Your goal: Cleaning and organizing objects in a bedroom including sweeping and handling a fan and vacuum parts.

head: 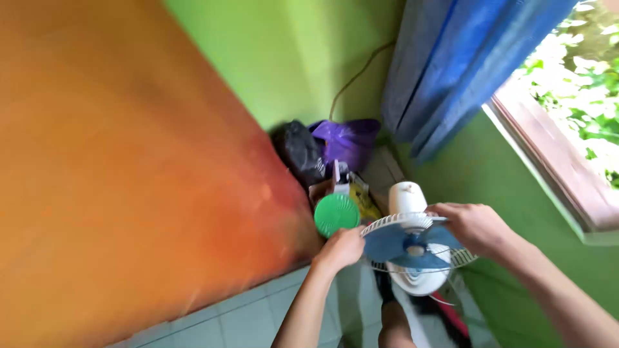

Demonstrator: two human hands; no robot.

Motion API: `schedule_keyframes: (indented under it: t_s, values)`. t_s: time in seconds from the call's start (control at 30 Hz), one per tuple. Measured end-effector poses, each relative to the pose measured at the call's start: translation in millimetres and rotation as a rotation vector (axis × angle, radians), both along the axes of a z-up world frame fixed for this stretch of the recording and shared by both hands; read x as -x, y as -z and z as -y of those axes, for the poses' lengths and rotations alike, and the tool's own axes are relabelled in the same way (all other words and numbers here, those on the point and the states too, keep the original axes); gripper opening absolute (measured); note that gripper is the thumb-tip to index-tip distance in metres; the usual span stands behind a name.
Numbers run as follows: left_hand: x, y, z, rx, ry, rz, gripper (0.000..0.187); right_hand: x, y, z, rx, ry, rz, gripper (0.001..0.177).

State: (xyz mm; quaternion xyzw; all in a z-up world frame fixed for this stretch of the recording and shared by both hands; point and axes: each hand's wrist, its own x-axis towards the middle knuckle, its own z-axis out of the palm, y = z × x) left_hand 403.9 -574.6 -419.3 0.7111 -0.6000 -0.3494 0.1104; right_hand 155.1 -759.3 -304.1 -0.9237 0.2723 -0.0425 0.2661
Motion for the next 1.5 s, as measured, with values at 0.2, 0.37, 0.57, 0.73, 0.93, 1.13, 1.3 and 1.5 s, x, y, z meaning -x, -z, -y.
schedule_keyframes:
  t_s: [0.2, 0.37, 0.57, 0.73, 0.93, 1.13, 1.3, 1.5]
  values:
    - [-39, 44, 133, -0.128, -0.429, -0.168, 0.029, -81, 81, 145, 0.064, -0.053, -0.524, 0.048]
    - [-62, 206, 207, -0.198, -0.664, -0.044, 0.038, -128, 199, 223, 0.197, -0.065, -0.368, 0.041]
    - [-90, 274, 281, -0.332, -0.666, -0.057, 0.044, -152, 336, 278, 0.273, 0.048, -0.250, 0.032]
    - [-111, 337, 311, -0.314, -0.635, -0.107, 0.048, -155, 431, 310, 0.409, -0.024, -0.089, 0.021]
    - [-117, 407, 329, -0.193, -0.592, -0.063, 0.049, -152, 507, 325, 0.412, -0.036, 0.047, 0.022]
    - [-102, 518, 329, -0.071, -0.554, 0.032, 0.045, -142, 589, 325, 0.351, -0.029, 0.100, 0.032]
    - [-94, 557, 319, -0.169, -0.527, -0.010, 0.056, -128, 625, 316, 0.308, -0.058, 0.014, 0.031]
    - [-94, 520, 325, -0.221, -0.472, 0.041, 0.084, -136, 607, 325, 0.044, 0.120, -0.296, 0.024]
